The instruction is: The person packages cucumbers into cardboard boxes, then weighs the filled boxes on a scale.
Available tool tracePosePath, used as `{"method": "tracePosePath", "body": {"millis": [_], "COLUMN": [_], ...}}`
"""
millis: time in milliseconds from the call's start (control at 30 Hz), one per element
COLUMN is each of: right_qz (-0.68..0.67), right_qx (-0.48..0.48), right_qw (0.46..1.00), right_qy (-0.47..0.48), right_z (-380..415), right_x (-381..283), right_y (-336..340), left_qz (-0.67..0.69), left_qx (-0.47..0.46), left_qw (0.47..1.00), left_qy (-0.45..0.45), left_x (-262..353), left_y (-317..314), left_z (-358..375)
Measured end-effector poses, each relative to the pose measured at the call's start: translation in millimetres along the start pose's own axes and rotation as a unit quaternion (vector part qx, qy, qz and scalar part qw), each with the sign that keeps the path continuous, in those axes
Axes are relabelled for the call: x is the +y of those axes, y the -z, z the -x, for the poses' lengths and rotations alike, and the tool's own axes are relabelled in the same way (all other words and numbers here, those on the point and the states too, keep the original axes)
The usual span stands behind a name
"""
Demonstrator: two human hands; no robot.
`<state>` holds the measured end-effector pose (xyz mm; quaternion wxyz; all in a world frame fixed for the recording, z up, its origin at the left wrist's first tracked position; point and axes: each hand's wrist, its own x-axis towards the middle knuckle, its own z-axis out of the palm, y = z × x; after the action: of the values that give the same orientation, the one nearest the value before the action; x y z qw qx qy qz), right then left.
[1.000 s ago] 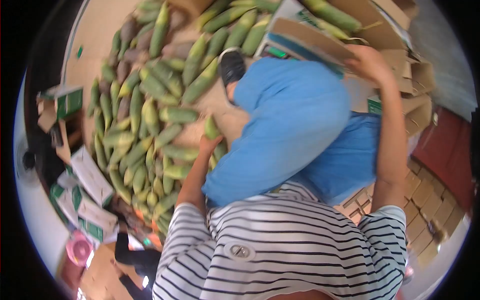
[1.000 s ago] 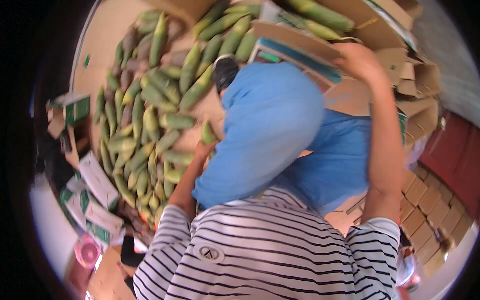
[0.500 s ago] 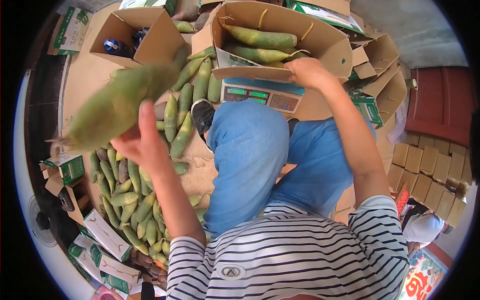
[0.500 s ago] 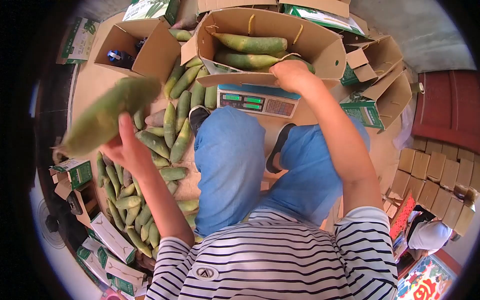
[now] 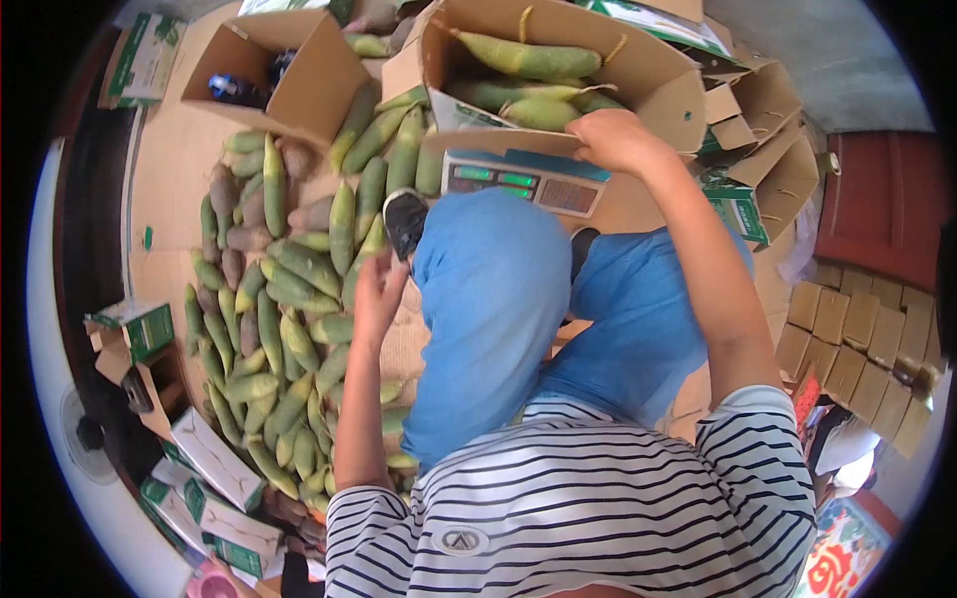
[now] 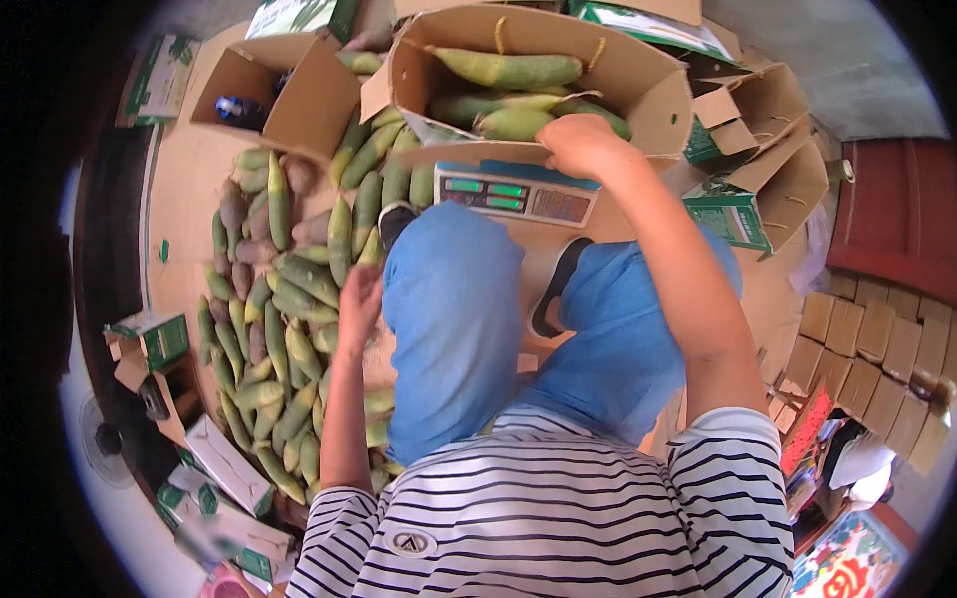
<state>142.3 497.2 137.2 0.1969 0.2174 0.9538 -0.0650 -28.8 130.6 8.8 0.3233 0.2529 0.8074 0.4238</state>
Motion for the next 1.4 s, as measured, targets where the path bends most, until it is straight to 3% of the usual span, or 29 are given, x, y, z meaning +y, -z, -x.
{"method": "tracePosePath", "body": {"millis": [67, 100, 167, 300, 400, 600, 700, 800, 900, 967, 1067, 1167, 1233, 1300, 1400], "right_qz": [0.038, 0.008, -0.017, -0.041, -0.103, -0.07, -0.063, -0.05, -0.036, -0.022, -0.02, -0.037, -0.026, -0.022, -0.02], "right_qx": [-0.017, 0.039, 0.044, -0.013, 0.017, 0.03, 0.037, 0.032, 0.047, 0.056, 0.056, 0.034, 0.033, 0.038, 0.042], "right_qw": [0.999, 0.998, 0.998, 0.999, 0.994, 0.997, 0.997, 0.998, 0.998, 0.998, 0.998, 0.999, 0.999, 0.999, 0.999], "right_qy": [0.005, 0.054, 0.036, 0.019, 0.031, 0.031, 0.03, 0.024, 0.032, 0.03, 0.021, 0.003, 0.003, 0.0, 0.005], "right_z": [-4, -4, -2, 2, 10, 11, 10, 3, -1, -2, 4, 5, 5, 7, 7], "right_x": [5, 16, 11, -6, -28, -42, -46, -44, -32, -24, -33, -37, -37, -38, -37], "right_y": [-11, -17, -12, 9, 25, 29, 27, 20, 6, 4, 10, 16, 16, 16, 12], "left_qz": [-0.138, -0.223, -0.357, -0.41, -0.387, -0.381, -0.486, -0.597, -0.623, -0.58, -0.53, -0.314, -0.048, 0.187, 0.289], "left_qx": [-0.05, -0.062, -0.109, -0.197, -0.216, -0.111, -0.033, -0.052, -0.147, -0.222, -0.182, -0.002, 0.056, 0.112, 0.172], "left_qw": [0.988, 0.97, 0.914, 0.837, 0.844, 0.868, 0.863, 0.801, 0.762, 0.771, 0.815, 0.939, 0.986, 0.965, 0.941], "left_qy": [0.043, 0.067, 0.156, 0.305, 0.302, 0.299, 0.133, 0.003, 0.099, 0.141, 0.149, 0.138, 0.153, 0.147, 0.025], "left_x": [-75, -101, -137, -182, -203, -198, -216, -235, -259, -256, -219, -187, -157, -113, 0], "left_y": [3, 6, 21, 21, 16, 8, 12, 12, 15, 21, 33, 44, 51, 52, 57], "left_z": [42, 69, 125, 188, 215, 218, 217, 208, 194, 178, 164, 140, 118, 95, 55]}}
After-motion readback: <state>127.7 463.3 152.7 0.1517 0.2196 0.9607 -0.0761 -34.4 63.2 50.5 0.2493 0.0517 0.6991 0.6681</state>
